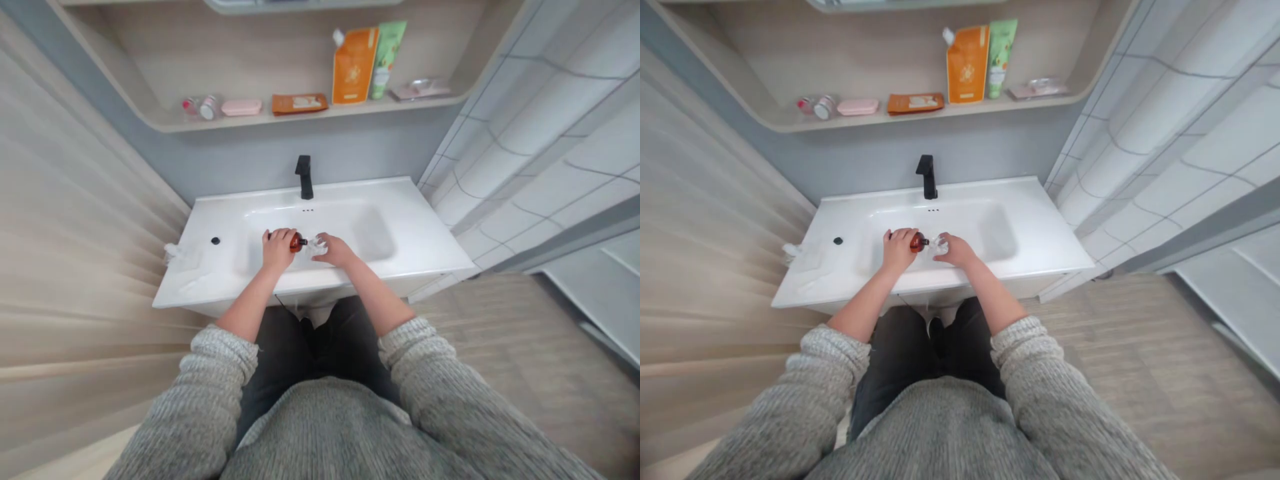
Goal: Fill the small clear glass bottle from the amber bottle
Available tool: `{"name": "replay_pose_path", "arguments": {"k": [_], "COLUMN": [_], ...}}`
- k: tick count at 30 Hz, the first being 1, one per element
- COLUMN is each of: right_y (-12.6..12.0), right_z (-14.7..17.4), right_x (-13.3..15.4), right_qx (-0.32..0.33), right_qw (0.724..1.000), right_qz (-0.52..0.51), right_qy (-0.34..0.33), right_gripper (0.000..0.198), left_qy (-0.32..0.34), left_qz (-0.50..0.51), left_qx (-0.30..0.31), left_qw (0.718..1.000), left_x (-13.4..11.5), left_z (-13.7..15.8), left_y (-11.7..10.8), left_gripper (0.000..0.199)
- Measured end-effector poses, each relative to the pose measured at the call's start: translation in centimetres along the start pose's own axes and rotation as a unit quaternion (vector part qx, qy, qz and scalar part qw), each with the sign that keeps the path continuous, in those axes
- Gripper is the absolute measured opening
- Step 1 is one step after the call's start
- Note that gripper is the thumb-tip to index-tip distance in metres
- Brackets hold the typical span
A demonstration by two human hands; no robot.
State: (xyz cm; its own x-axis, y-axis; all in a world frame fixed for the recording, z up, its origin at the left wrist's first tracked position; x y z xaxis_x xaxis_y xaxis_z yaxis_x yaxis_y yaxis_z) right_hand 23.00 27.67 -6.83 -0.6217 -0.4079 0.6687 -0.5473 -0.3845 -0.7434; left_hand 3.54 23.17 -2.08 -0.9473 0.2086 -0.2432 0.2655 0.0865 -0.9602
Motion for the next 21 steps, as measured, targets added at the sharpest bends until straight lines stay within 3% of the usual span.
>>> {"name": "replay_pose_path", "arguments": {"k": [21], "right_y": [0.24], "right_z": [-0.12], "right_x": [-0.36], "right_qx": [-0.002], "right_qw": [1.0], "right_qz": [0.011], "right_qy": [0.002], "right_gripper": [0.081], "left_qy": [0.009], "left_qz": [-0.01], "left_qx": [-0.003], "left_qw": [1.0], "left_x": [-0.14], "left_z": [0.01], "left_y": [0.07], "left_gripper": [0.056]}}
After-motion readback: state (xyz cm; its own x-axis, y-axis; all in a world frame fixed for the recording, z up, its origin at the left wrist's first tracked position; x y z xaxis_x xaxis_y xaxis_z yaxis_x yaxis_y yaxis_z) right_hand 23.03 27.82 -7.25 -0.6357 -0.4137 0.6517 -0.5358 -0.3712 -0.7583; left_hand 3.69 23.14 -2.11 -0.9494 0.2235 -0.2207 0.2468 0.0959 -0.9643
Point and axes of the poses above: each hand's wrist, its own z-axis away from the middle knuckle, its own y-axis out of the palm, x = y × z, the point moved 10 cm from there along -z, towards the middle knuckle, and after that the axes turned 12 degrees about x, right-handed, at the moved point
